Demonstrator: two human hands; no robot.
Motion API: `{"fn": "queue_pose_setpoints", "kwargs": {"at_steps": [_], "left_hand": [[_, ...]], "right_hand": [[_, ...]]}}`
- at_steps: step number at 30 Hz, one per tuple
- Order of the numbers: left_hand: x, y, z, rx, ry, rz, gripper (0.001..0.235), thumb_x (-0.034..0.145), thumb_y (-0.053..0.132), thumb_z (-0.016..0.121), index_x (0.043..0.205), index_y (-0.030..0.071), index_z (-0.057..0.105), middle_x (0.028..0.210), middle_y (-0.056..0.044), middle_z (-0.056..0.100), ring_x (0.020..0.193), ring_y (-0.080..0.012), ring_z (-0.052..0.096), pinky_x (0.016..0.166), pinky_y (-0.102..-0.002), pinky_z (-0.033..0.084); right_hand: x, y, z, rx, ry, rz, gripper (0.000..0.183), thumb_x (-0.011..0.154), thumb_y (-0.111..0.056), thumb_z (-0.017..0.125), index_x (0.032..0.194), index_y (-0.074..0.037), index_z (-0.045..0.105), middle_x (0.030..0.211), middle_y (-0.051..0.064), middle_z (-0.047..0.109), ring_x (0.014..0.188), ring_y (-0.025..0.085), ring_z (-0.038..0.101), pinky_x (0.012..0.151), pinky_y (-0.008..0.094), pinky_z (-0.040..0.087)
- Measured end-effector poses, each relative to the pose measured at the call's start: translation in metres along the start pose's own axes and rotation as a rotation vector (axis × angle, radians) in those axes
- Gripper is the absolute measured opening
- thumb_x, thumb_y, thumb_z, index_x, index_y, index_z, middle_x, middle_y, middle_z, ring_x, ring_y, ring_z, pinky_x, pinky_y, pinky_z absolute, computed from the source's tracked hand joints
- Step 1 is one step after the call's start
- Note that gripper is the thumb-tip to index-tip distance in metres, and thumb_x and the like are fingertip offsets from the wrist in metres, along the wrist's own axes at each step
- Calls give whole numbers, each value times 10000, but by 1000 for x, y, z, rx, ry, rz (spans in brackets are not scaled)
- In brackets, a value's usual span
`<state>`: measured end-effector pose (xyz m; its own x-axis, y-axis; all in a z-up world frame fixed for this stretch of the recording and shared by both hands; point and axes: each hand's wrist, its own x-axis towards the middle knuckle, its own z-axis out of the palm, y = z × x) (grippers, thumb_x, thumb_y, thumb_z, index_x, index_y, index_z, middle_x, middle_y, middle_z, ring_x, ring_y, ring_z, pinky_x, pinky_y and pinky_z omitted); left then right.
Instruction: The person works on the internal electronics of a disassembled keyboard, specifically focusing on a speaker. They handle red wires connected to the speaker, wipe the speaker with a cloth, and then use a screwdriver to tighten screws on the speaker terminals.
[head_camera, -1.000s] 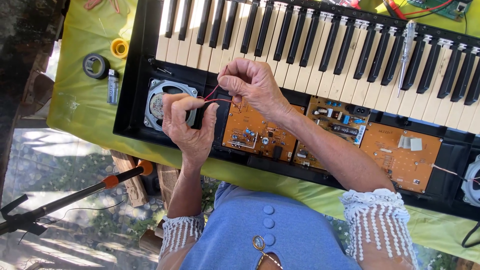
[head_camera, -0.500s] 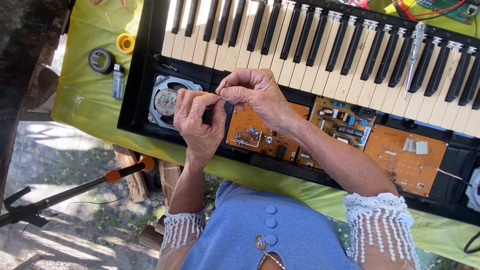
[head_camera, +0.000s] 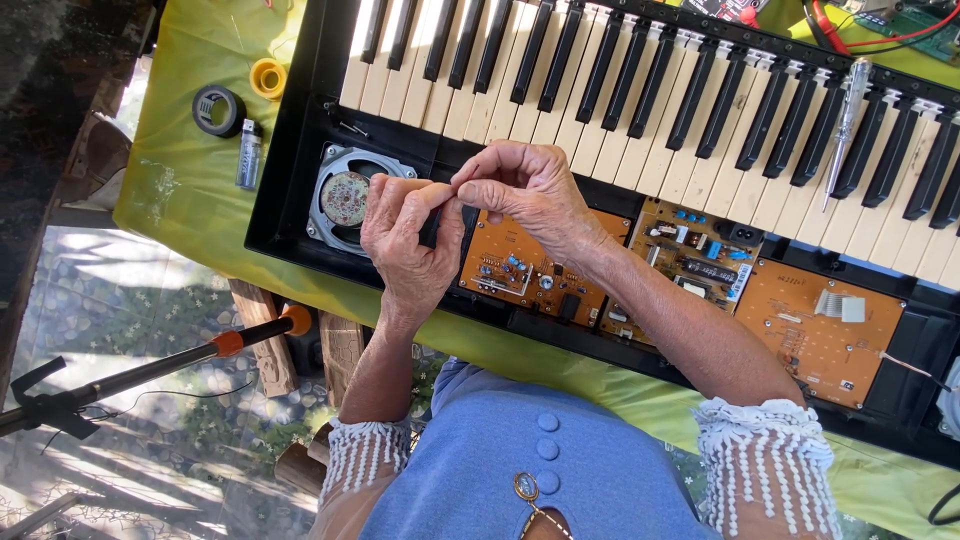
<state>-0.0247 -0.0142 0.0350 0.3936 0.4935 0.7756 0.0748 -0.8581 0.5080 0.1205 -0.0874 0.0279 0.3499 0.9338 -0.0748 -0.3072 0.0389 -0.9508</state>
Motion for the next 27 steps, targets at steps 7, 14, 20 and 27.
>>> {"fn": "queue_pose_setpoints", "kwargs": {"at_steps": [7,14,20,27], "left_hand": [[3,3,-1,2,-39,42,76,939,57,718,874,21,705,791,-109,590,710,-302,598,700,-391,519],[3,13,-2,-3,-128,24,61,969,29,715,917,-3,713,842,-139,625,724,-342,606,707,-425,502],[-2,16,3,8,-174,40,92,1004,39,739,934,-18,725,860,-147,628,725,-339,592,719,-415,481],[-5,25,5,72,-87,-46,76,1003,-131,721,1023,-58,729,938,-194,623,786,-305,621,712,-414,507]], "right_hand": [[1,13,-4,34,32,-33,225,816,-130,894,972,-45,757,810,35,721,741,60,671,590,182,601],[-7,-1,-6,56,5,-39,187,814,-157,882,947,-86,771,786,8,728,723,34,670,555,157,591],[-9,8,-14,56,5,-114,166,844,-188,854,969,-112,774,787,10,732,724,31,670,541,158,596],[-62,-36,-66,-465,-183,-129,295,1007,-308,629,1237,-124,617,985,26,674,833,120,666,754,212,606]]}}
